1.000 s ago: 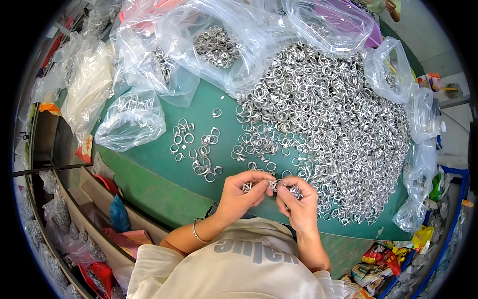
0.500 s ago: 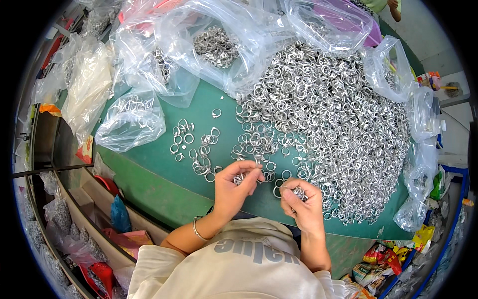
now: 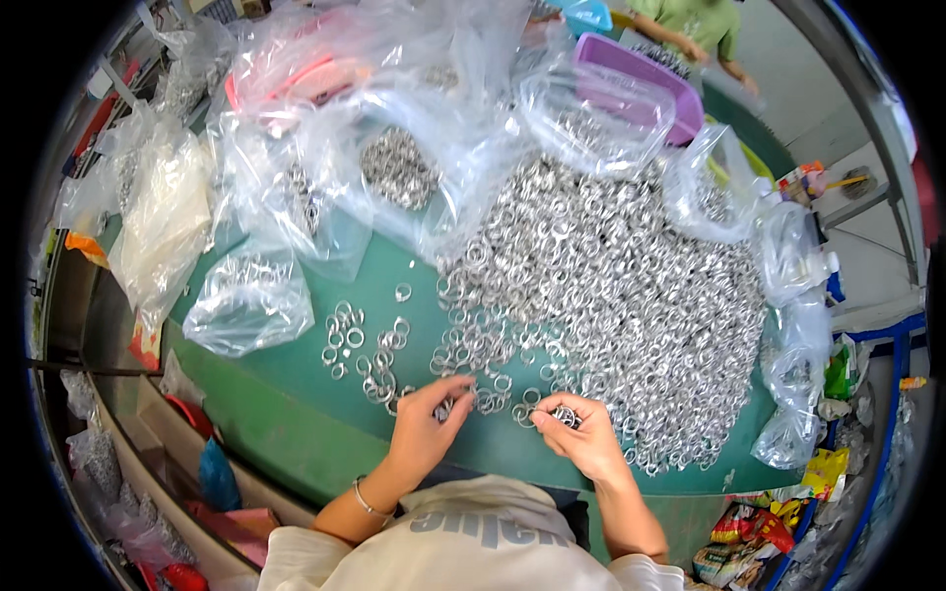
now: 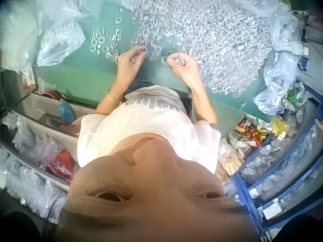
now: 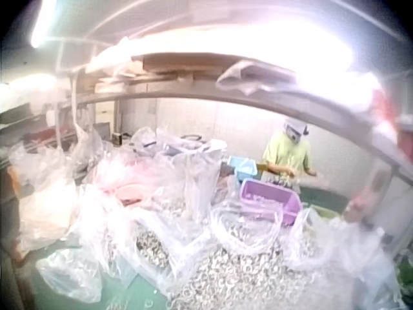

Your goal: The person picks up and sorts through a large pile of small metal split rings on a green workbench by hand, grouping some together and moving others into plastic bags.

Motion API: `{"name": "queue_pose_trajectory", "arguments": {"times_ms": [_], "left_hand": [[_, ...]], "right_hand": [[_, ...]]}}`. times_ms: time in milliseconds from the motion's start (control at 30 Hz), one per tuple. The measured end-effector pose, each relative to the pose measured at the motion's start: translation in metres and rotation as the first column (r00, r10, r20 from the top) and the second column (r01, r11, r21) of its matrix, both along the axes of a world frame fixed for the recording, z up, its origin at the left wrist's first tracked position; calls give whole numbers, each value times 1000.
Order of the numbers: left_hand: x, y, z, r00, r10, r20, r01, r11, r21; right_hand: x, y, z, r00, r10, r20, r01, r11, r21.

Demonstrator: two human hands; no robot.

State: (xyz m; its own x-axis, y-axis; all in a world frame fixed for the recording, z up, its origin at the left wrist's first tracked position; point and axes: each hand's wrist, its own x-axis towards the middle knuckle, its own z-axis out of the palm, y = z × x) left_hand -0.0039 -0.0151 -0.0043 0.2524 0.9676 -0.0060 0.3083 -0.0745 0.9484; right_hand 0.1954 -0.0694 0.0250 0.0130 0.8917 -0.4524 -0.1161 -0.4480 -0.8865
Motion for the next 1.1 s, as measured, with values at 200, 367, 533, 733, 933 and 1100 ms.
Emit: {"name": "queue_pose_trajectory", "arguments": {"times_ms": [200, 367, 533, 733, 933, 1100], "left_hand": [[1, -5, 5, 998, -47, 37, 48, 998, -48], [10, -5, 12, 992, -99, 72, 106, 989, -99], [9, -6, 6, 961, -106, 256, 172, 953, -251], [17, 0, 13, 627, 206, 752, 503, 630, -592], [58, -3, 10, 249, 729, 638, 490, 474, -732], [73, -9, 10, 83, 625, 776, 411, 688, -598]], "right_hand": [[87, 124, 76, 964, -258, -69, 261, 851, 455], [154, 243, 135, 817, -522, -246, 576, 712, 402], [97, 187, 114, 925, -377, -47, 359, 826, 436], [41, 83, 61, 899, -114, -422, 171, 980, 100], [-9, 37, 7, 353, -261, -899, 395, 912, -110], [-30, 40, 6, 181, -552, -814, 699, 654, -288]]}}
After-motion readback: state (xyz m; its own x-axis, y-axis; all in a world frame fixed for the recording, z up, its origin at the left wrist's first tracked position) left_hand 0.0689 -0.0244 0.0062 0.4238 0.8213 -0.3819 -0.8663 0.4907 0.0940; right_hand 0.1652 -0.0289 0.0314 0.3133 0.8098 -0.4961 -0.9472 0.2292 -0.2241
